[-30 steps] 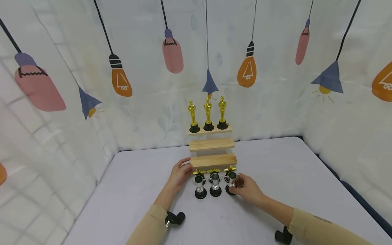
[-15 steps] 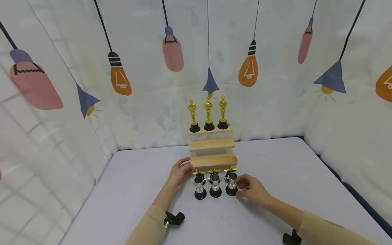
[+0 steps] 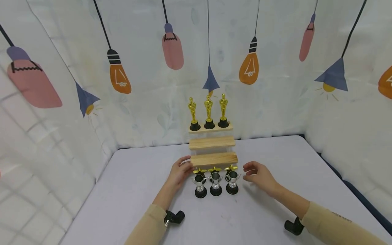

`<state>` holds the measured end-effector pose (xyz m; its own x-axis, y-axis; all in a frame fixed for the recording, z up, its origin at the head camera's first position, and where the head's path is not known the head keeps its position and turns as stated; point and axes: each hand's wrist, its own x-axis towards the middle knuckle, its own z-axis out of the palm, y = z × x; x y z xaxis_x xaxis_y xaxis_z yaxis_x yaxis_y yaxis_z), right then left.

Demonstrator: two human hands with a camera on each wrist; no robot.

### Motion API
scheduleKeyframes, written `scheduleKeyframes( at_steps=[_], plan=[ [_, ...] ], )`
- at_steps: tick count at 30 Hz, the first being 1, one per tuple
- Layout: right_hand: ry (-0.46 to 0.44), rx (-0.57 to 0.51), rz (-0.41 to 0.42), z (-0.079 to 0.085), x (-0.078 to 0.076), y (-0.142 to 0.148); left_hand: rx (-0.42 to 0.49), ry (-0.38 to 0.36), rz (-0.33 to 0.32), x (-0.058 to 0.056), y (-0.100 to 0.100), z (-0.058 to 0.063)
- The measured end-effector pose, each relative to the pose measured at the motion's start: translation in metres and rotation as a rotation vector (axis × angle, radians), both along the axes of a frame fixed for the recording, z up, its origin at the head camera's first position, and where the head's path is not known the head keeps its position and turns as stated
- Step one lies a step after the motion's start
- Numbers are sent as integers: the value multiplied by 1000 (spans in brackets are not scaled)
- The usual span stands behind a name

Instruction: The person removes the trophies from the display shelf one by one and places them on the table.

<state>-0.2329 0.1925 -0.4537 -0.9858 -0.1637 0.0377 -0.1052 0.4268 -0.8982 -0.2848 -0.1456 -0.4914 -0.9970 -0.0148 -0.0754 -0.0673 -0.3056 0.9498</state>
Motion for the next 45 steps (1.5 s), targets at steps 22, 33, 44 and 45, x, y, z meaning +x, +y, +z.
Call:
scheduleKeyframes(
  at_steps=[22,33,44,45],
  plan=[
    [91,-61,17,62,-53,7,-7,-10,-13,-3,-1,3],
    [96,-125,96,76,-77,-3,9,-9,-13,-3,-1,1],
    [151,-159,105,87,-100,-16,24,-12,-20,-2,-2,-1],
    [150,-165,103,88,-102,-17,25,-15,-18,-2,-2,-1]
  ],
)
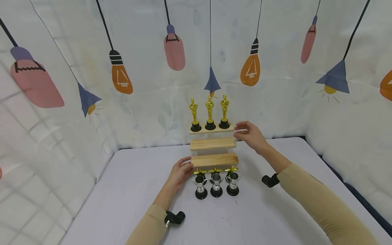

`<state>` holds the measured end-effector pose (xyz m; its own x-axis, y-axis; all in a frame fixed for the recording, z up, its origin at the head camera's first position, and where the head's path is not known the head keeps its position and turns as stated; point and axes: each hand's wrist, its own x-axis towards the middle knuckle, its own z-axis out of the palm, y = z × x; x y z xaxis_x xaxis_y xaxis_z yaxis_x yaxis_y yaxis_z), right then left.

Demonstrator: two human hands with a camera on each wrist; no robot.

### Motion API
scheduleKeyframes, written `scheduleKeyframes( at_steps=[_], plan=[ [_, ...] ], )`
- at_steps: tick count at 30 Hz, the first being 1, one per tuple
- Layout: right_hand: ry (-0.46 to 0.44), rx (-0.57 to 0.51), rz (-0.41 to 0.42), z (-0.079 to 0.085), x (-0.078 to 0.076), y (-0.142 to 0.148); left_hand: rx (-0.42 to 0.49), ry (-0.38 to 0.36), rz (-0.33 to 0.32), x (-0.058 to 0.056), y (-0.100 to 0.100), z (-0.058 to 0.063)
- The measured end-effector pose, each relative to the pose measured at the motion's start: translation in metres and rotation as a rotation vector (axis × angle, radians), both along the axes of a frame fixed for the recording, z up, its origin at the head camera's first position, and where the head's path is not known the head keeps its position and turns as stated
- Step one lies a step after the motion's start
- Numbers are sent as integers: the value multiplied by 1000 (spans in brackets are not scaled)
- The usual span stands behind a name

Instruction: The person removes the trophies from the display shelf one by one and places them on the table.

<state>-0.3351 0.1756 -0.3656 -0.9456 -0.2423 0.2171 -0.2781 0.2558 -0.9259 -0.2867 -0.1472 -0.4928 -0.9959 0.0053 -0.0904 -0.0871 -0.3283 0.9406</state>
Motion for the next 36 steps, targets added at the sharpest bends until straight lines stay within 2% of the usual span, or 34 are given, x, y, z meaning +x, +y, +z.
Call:
scheduleKeyframes(
  at_steps=[15,26,36],
  plan=[
    [-24,-9,-79,14,-29,-17,-6,-15,5,-1,-2,0],
    [-13,62,-175,21,-45,-32,-11,-17,-5,-1,-1,2],
    [-71,55,-156,17,-57,-41,-9,-15,-1,-1,0,0]
  ],
)
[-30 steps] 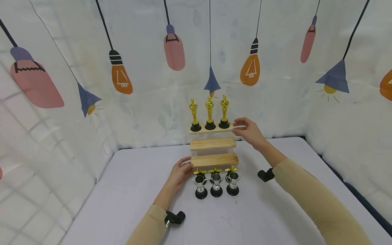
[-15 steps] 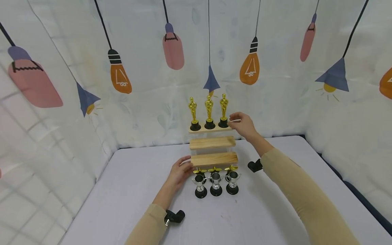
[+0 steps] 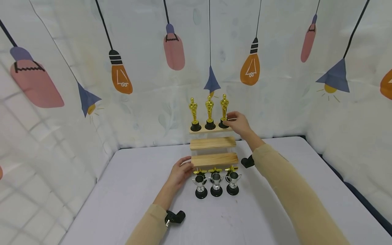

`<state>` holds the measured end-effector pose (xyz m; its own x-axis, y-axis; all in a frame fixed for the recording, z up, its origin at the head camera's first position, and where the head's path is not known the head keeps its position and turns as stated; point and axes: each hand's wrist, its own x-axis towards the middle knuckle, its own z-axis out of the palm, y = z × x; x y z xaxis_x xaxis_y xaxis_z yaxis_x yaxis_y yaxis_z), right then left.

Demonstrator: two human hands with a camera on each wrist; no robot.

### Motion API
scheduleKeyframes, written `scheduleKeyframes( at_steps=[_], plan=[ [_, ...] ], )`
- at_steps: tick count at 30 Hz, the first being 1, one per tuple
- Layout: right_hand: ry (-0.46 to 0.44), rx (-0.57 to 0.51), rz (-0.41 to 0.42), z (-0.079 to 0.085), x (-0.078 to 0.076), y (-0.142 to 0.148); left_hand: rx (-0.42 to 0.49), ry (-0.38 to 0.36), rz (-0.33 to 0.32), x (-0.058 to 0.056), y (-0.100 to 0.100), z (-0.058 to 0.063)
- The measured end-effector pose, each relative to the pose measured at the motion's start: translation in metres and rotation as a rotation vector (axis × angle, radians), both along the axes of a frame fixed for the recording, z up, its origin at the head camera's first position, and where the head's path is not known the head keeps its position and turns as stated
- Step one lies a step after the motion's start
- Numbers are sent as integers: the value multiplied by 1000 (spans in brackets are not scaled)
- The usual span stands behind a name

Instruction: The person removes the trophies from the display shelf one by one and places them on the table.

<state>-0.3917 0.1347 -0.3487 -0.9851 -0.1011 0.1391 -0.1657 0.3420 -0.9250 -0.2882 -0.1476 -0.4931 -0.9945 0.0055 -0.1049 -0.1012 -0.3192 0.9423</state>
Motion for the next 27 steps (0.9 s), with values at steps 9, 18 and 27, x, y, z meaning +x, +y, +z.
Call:
scheduleKeyframes(
  at_steps=[9,18,27],
  plan=[
    [6,73,-10,-4,-6,-6,21,13,2,1,-1,0],
    [-4,94,-50,-9,-6,-9,29,4,-1,4,0,-1],
    [-14,84,-31,-7,-4,-9,24,21,-8,3,0,-1]
  ],
)
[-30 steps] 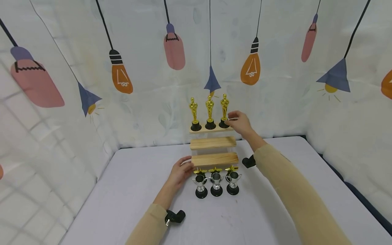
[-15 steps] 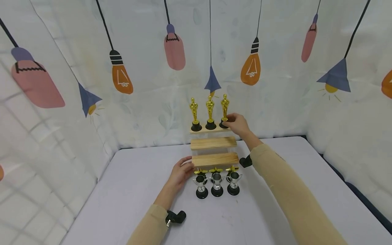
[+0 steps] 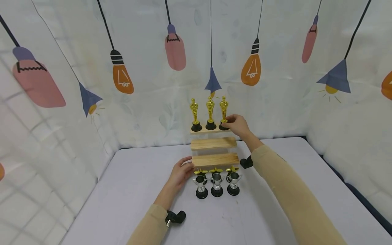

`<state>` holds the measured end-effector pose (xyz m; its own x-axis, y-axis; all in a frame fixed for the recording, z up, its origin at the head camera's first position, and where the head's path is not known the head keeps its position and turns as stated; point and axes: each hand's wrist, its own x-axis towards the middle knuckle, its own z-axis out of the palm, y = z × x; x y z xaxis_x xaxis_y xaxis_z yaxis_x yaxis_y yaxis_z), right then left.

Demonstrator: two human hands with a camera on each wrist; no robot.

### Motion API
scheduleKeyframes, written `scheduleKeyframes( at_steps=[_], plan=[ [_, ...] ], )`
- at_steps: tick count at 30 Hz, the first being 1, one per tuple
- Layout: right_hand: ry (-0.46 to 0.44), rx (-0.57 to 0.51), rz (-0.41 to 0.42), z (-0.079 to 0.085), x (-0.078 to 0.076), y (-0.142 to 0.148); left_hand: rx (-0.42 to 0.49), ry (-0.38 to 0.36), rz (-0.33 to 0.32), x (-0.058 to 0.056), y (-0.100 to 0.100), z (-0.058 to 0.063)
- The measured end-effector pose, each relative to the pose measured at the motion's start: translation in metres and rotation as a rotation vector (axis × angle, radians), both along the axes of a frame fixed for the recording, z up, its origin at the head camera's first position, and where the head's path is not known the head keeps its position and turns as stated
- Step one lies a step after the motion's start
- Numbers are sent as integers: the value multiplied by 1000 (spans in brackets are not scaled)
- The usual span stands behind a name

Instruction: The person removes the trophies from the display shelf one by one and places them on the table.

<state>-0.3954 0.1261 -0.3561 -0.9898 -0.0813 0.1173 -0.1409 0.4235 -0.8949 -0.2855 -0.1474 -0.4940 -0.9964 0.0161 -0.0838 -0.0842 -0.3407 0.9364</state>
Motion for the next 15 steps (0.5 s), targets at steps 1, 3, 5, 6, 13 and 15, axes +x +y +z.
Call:
scheduleKeyframes(
  at_steps=[1,3,5,6,13,15],
  plan=[
    [-1,0,4,1,0,0,-4,2,-1,0,0,0],
    [-2,3,11,3,2,0,-2,-6,0,0,0,1],
    [-2,6,11,4,3,0,-4,-11,-1,0,-1,1],
    [-3,4,10,4,4,1,-3,-15,-1,0,-1,1],
    [12,-20,7,6,11,1,-9,-17,7,-1,0,0],
    [20,-28,8,6,13,1,-11,-11,8,-1,0,1]
  ],
)
